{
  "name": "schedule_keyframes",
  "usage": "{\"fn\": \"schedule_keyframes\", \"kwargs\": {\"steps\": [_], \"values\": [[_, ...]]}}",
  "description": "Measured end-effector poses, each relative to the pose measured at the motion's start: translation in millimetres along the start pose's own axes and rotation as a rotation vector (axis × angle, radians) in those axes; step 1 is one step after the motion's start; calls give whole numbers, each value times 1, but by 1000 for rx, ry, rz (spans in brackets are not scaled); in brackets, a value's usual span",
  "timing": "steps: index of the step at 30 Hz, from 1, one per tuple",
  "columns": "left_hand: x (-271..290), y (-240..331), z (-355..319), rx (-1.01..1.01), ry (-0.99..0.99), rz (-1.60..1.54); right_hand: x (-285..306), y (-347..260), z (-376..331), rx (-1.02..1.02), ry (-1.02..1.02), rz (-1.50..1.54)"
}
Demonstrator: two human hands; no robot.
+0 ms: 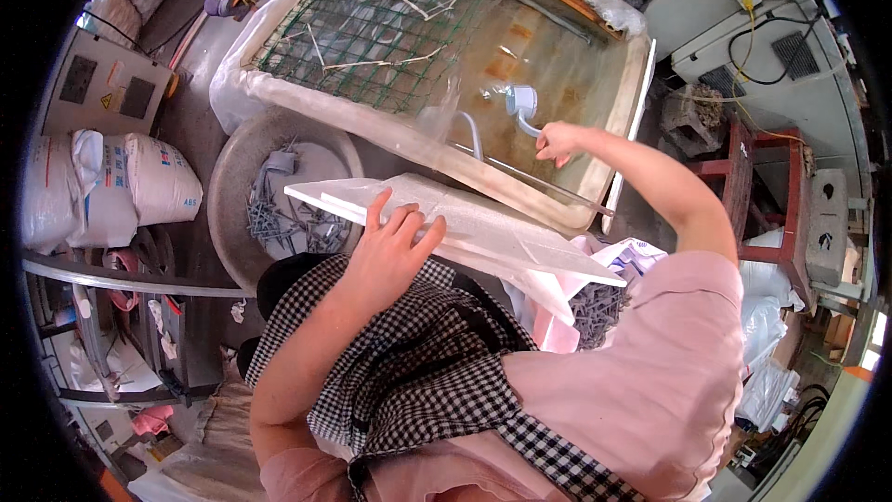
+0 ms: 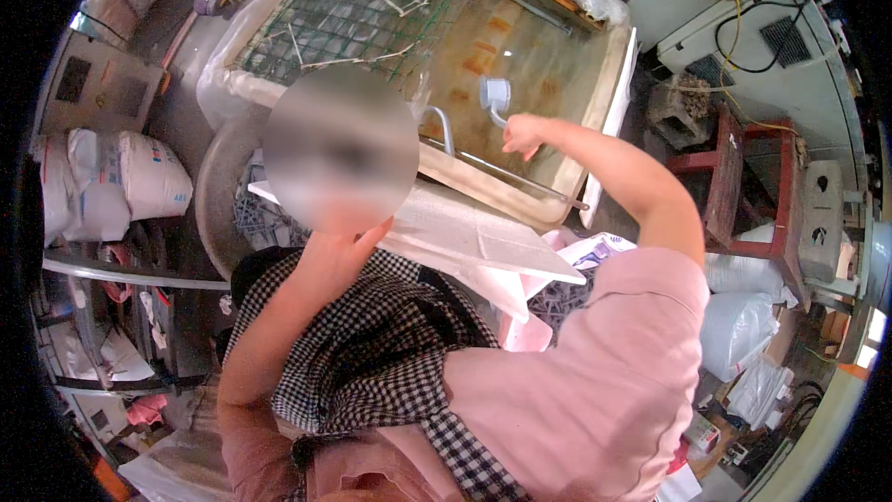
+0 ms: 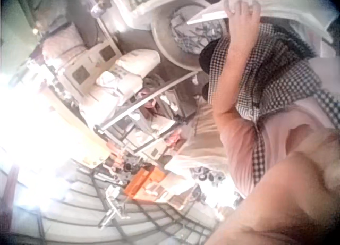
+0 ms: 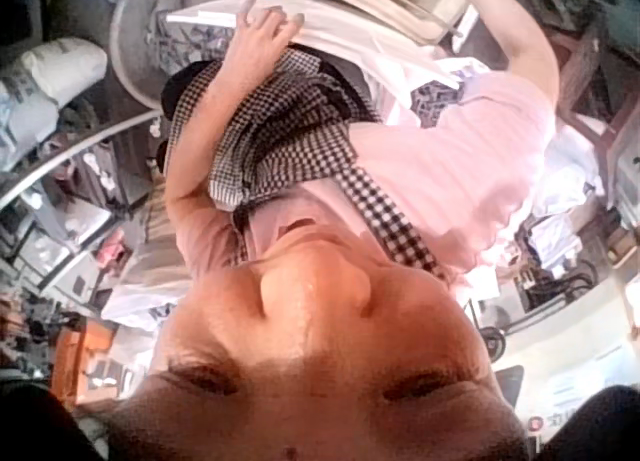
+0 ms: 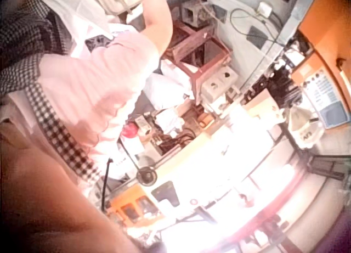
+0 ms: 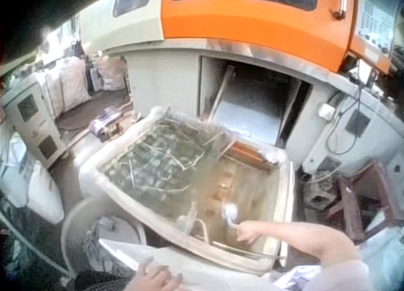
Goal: The person stirs water in a tank using a metal rod, picks up gray plastic parts from a bag, and washes the parts by hand in a metal bowl inside the tank.
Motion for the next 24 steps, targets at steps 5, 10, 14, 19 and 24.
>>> {"fn": "schedule_keyframes", "kwargs": {"steps": [5, 10, 14, 19, 24], "values": [[-1, -4, 4, 36, 19, 3, -57, -28, 97, -31, 136, -12], [3, -6, 6, 64, -22, 20, -70, -61, 147, -70, 300, 27], [2, -8, 14, 57, -25, 2, -55, -51, 188, 388, 542, -523], [3, -10, 15, 78, -19, 21, -31, -72, 227, 45, 546, 299], [-1, -9, 26, 46, -22, -33, -13, -51, 217, 238, 643, 91]]}}
Point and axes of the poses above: each hand's wrist, its own z-axis towards the middle knuckle, its own x-axis out of the back of the hand, y = z × x, the point moved 5 cm from there along z, towards the middle knuckle, and after that the axes turned 5 degrees about y, right-handed, at the moved point
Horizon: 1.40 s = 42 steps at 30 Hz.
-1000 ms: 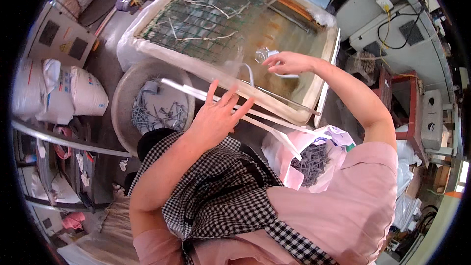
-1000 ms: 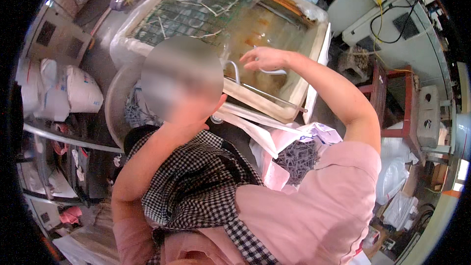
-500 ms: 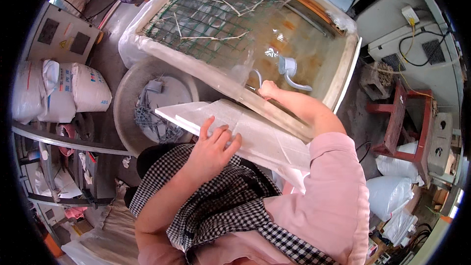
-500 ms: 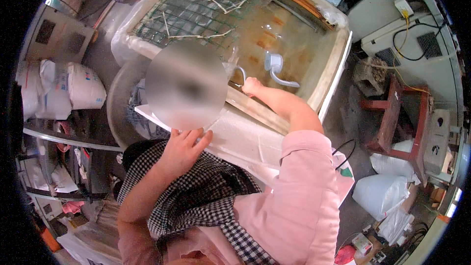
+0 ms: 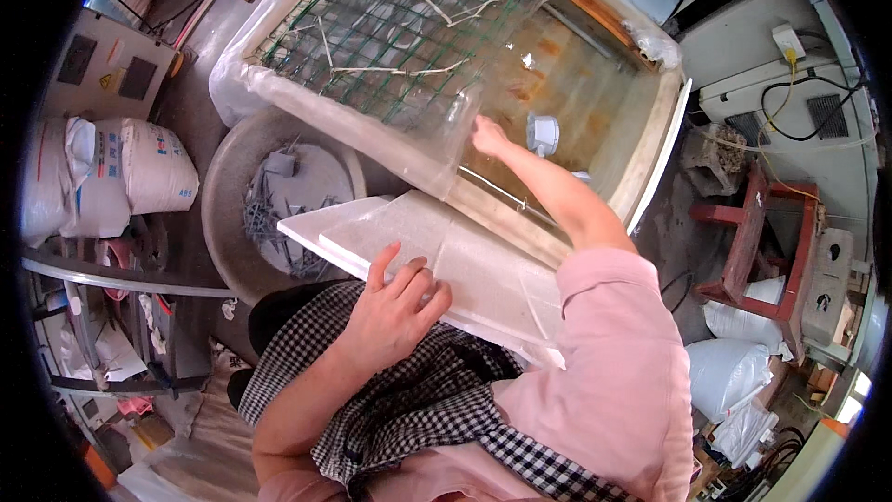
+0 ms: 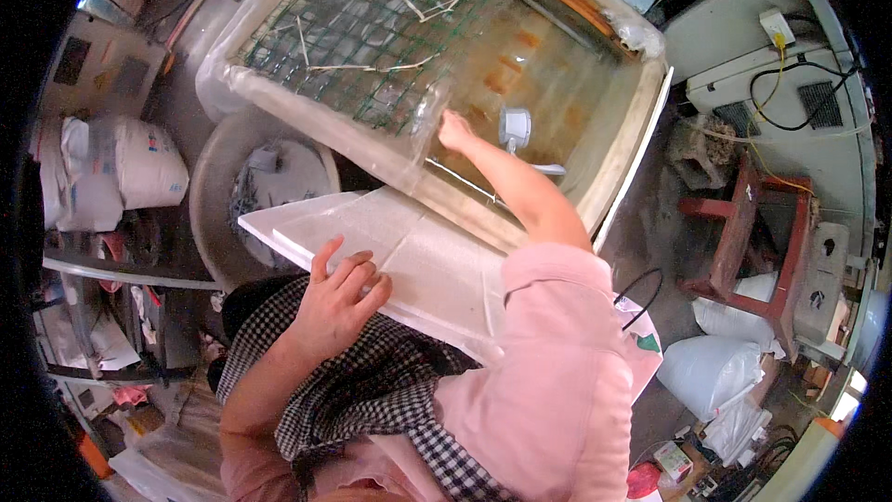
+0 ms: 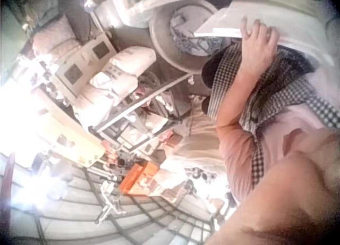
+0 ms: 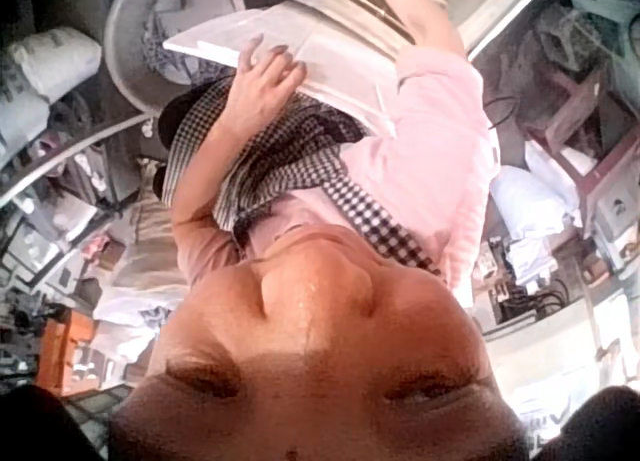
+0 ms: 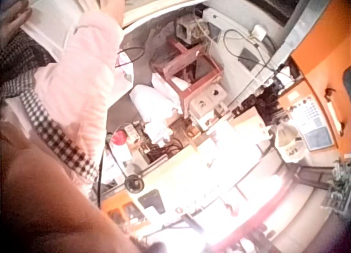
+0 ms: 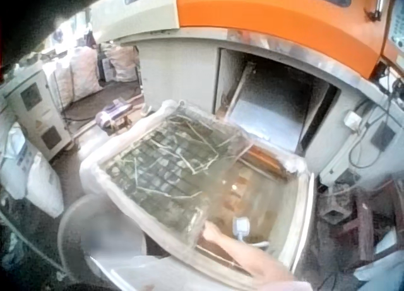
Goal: The person stirs water in a tank using a metal rod, picks up gray plastic parts from a bag, and washes the parts by hand in a metal bowl inside the tank.
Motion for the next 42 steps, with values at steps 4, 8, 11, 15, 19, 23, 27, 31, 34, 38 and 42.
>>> {"fn": "schedule_keyframes", "kwargs": {"steps": [4, 8, 11, 15, 19, 23, 27, 31, 34, 38, 42], "values": [[1, -4, -9, 35, -3, 27, 99, -22, -68, -229, 507, -602], [1, -1, -2, 8, 42, 3, 70, 76, -54, -481, -80, -375], [0, 0, 2, -13, 61, -14, 31, 140, -30, -651, 109, -119], [2, 0, 3, 2, 60, -7, -3, 101, 27, -321, 139, 165], [-1, -3, -2, 12, 58, -2, 20, 69, 21, -128, 144, 237], [1, -5, -14, 56, 40, 37, 47, 17, -77, -158, -597, -70], [-2, 4, 2, -15, 137, 17, 61, 52, -190, 93, -785, -424], [-1, 3, 3, -19, 155, 66, 62, 61, -197, 25, -528, -475], [-2, 0, 2, -33, 167, 98, 52, 80, -210, 15, -406, -305], [-3, 2, 8, -58, 214, 95, 57, 86, -225, -56, -390, -328], [-3, -3, -2, -37, 176, 117, 109, 37, -240, 152, -265, -533]]}}
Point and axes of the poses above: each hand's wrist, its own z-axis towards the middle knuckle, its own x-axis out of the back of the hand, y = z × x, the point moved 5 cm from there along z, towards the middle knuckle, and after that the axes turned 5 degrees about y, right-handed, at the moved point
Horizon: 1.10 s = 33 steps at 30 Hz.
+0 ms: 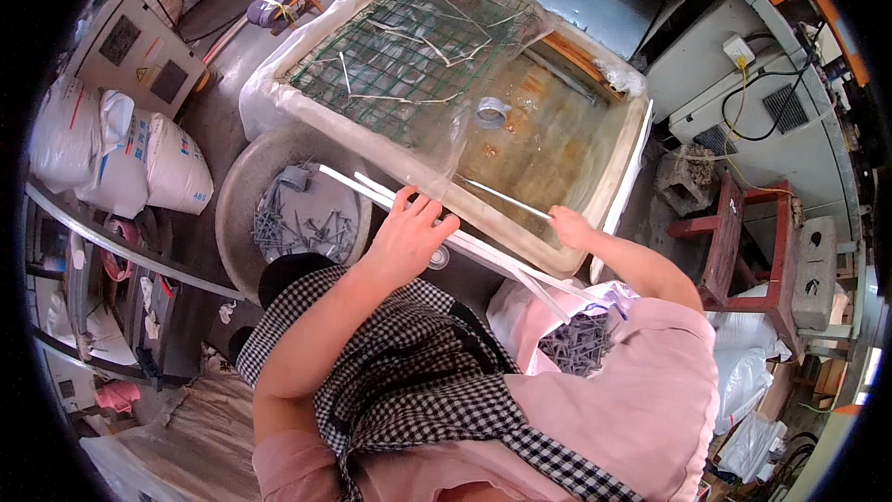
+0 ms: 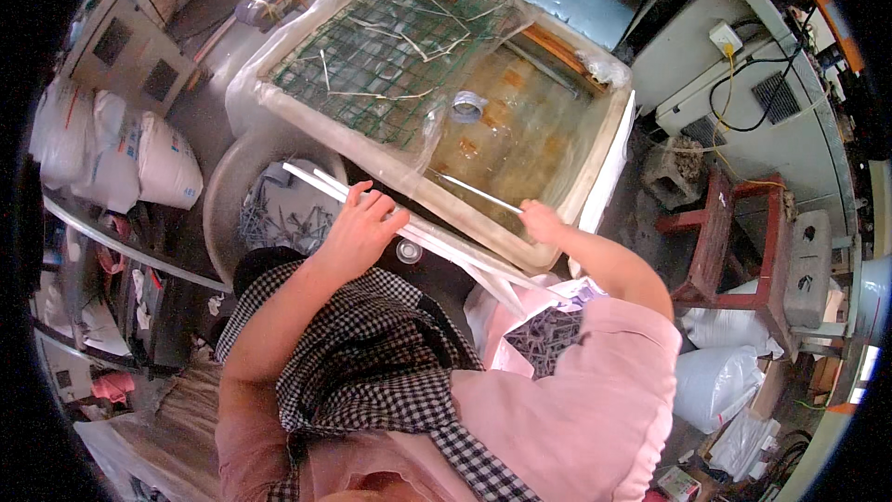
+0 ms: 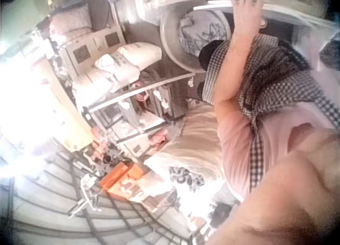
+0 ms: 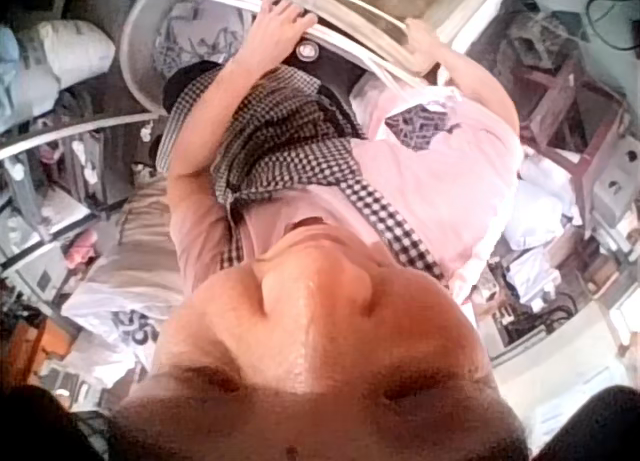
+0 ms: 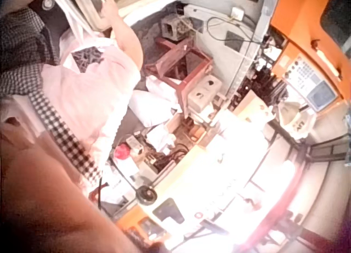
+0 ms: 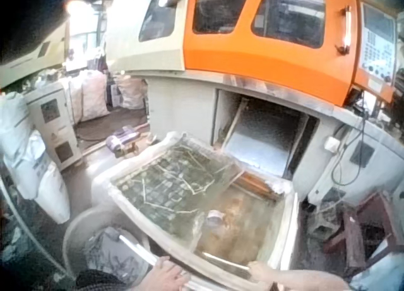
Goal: The person stirs water in a tank using a metal rod, picks up gray plastic parts from a bag, and washes the parts by hand in a metal bowl inside the tank.
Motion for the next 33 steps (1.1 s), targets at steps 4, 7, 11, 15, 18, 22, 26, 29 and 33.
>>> {"fn": "schedule_keyframes", "kwargs": {"steps": [4, 7, 11, 15, 18, 22, 26, 29, 33], "values": [[0, -3, -2, -19, -1, -19, 87, 48, -92, -178, 165, 174], [-2, -2, 7, -49, 17, 15, 134, 69, -164, -299, 184, 87], [-6, -7, 8, -32, 0, 22, 139, 75, -209, -376, 216, 44], [-9, -4, 9, -45, -26, -21, 114, 81, -226, -391, 292, 50], [-5, -6, 3, -39, -42, -30, 111, 81, -248, -442, 305, 149], [-1, -10, 1, -33, -45, -58, 112, 87, -288, -481, 292, 181], [-5, -11, 0, -46, -43, -54, 117, 81, -312, -480, 352, 168], [-5, -9, 3, -53, -20, -50, 112, 83, -319, -476, 400, 190], [-3, -8, 5, -56, -21, -55, 99, 92, -301, -479, 437, 234]]}}
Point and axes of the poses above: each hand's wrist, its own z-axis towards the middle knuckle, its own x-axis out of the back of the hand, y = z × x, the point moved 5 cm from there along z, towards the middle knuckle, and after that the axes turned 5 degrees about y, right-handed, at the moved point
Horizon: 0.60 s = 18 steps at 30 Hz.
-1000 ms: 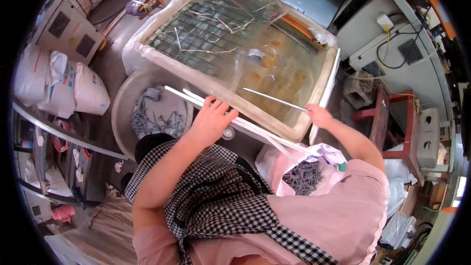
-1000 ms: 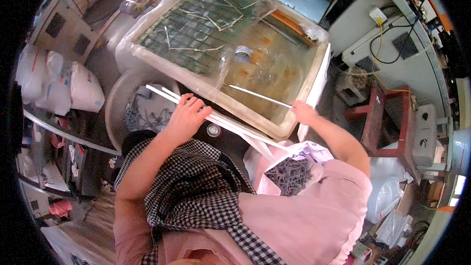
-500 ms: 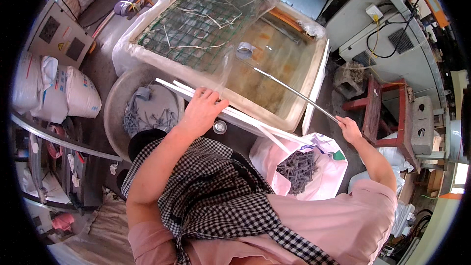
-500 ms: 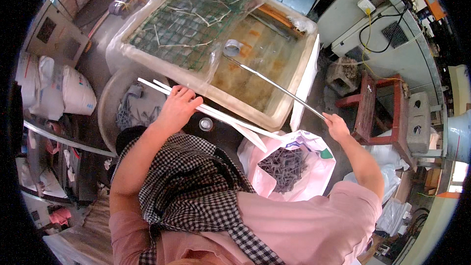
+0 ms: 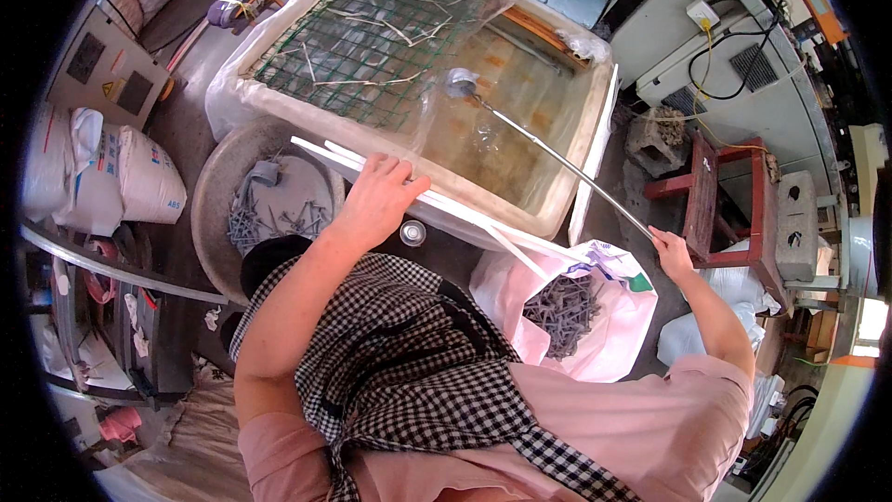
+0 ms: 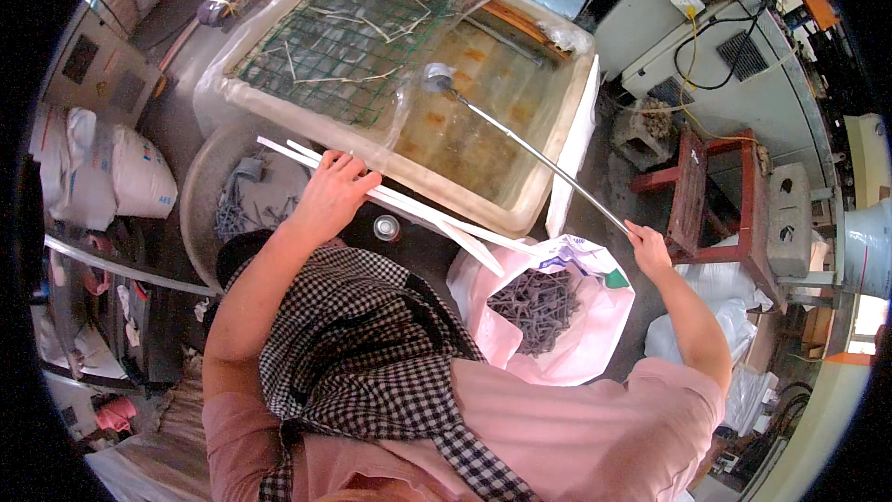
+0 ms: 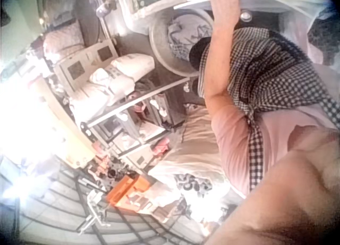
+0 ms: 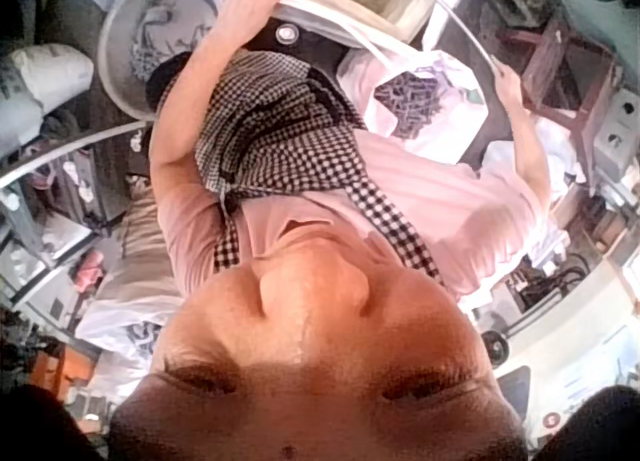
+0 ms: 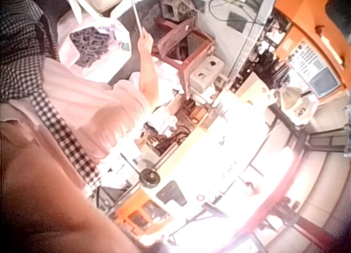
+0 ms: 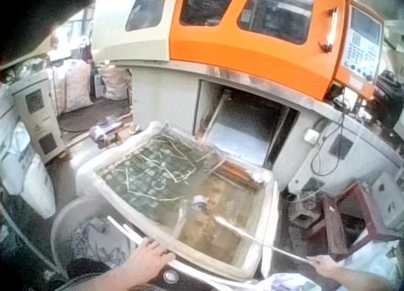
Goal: The person stirs water in a tank using a metal rod, picks up gray plastic parts from a bag, and washes the parts by hand in a metal bowl inside the tank.
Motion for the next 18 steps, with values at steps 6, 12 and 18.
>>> {"fn": "schedule_keyframes", "kwargs": {"steps": [6, 12, 18], "values": [[4, -4, -4, 23, 23, -30, -40, -34, 53, -224, -73, 133], [2, -5, -4, 13, 69, 16, -107, -28, 119, -135, 36, 179], [3, -10, -4, 20, 61, 23, -157, -64, 201, -172, 8, 164]]}}
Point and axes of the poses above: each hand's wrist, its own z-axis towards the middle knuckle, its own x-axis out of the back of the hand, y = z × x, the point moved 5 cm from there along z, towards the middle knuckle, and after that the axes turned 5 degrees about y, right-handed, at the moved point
